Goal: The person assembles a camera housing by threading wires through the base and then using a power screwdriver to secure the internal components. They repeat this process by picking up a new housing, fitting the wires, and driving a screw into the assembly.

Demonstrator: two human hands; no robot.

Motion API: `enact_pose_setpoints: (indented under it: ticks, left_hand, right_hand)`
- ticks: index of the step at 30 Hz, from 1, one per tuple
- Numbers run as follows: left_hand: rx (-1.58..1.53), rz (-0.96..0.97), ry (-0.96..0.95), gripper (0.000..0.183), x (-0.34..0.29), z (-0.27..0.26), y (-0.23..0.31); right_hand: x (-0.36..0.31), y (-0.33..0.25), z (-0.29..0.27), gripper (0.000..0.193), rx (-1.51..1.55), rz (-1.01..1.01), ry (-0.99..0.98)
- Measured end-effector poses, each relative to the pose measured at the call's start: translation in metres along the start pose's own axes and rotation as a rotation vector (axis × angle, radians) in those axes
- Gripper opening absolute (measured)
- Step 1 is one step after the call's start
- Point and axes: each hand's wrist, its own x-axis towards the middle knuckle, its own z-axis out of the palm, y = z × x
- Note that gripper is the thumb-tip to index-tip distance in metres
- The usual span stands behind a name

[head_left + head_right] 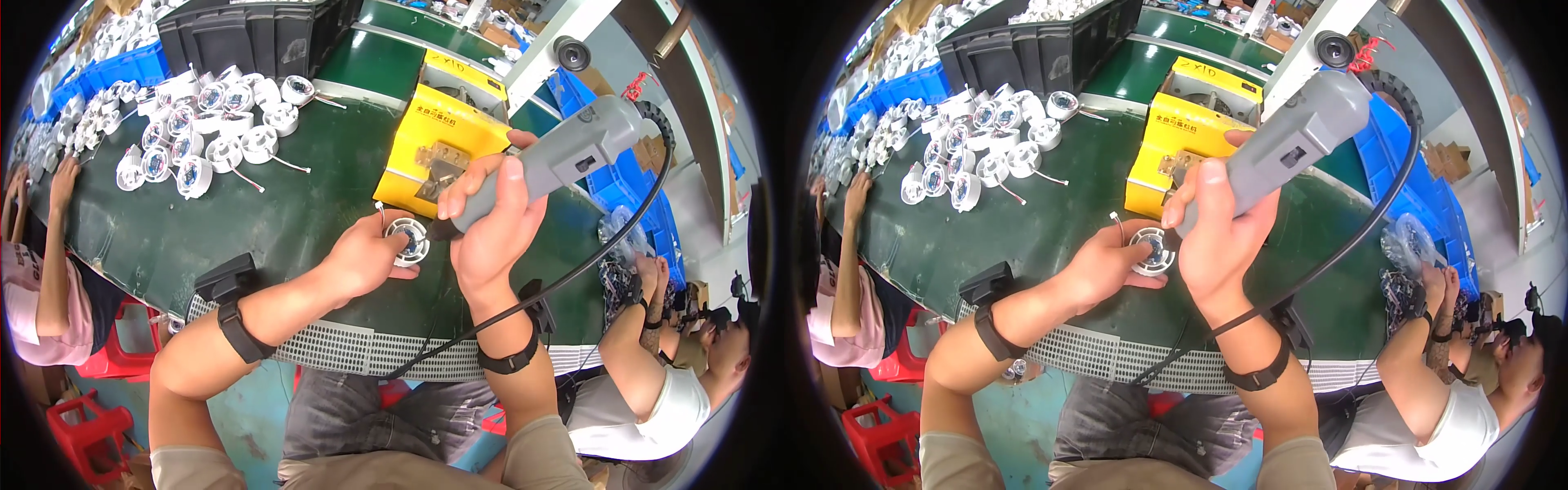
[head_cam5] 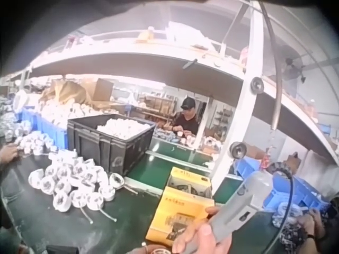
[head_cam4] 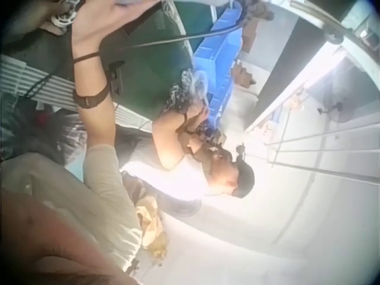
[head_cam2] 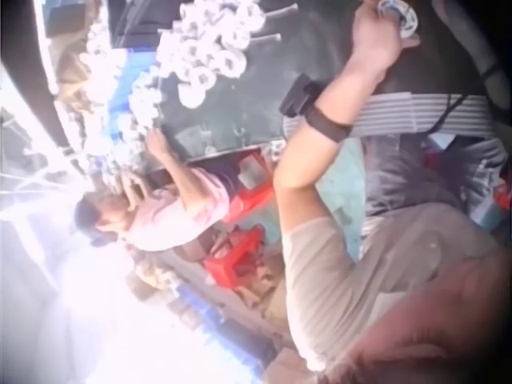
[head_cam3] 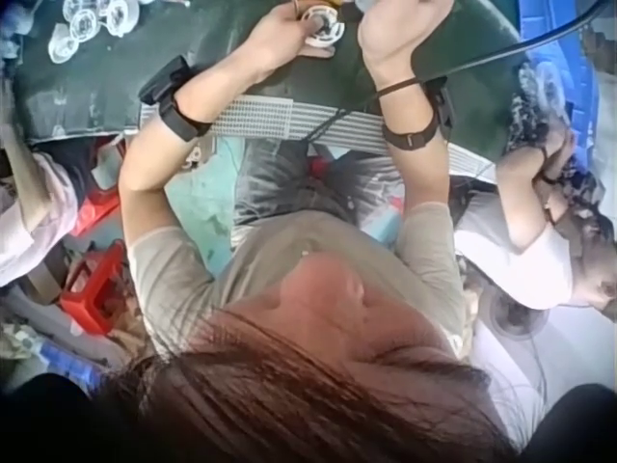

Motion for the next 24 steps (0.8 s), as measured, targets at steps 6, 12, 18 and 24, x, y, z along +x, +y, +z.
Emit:
enact_pose_setpoints:
  ticks: [6, 12, 18, 24]
  left_hand:
    - [0.018, -0.002, -0.015, 0.037, -0.004, 0.000, 0.004]
    - [0.027, 0.013, -0.030, 0.038, -0.004, 0.000, 0.004]
    - [0.032, 0.006, -0.036, 0.040, -0.005, 0.000, 0.005]
    - [0.039, -0.002, -0.036, 0.040, -0.005, 0.000, 0.006]
  right_hand:
    - [-0.006, 0.006, -0.001, 0.034, -0.028, 0.002, -0.060]
    - [-0.008, 0.008, 0.000, 0.034, 0.003, 0.002, -0.056]
    - [-0.008, 0.013, -0.002, 0.034, 0.011, 0.019, -0.047]
    - [-0.009, 0.015, -0.005, 0.036, 0.026, 0.022, -0.080]
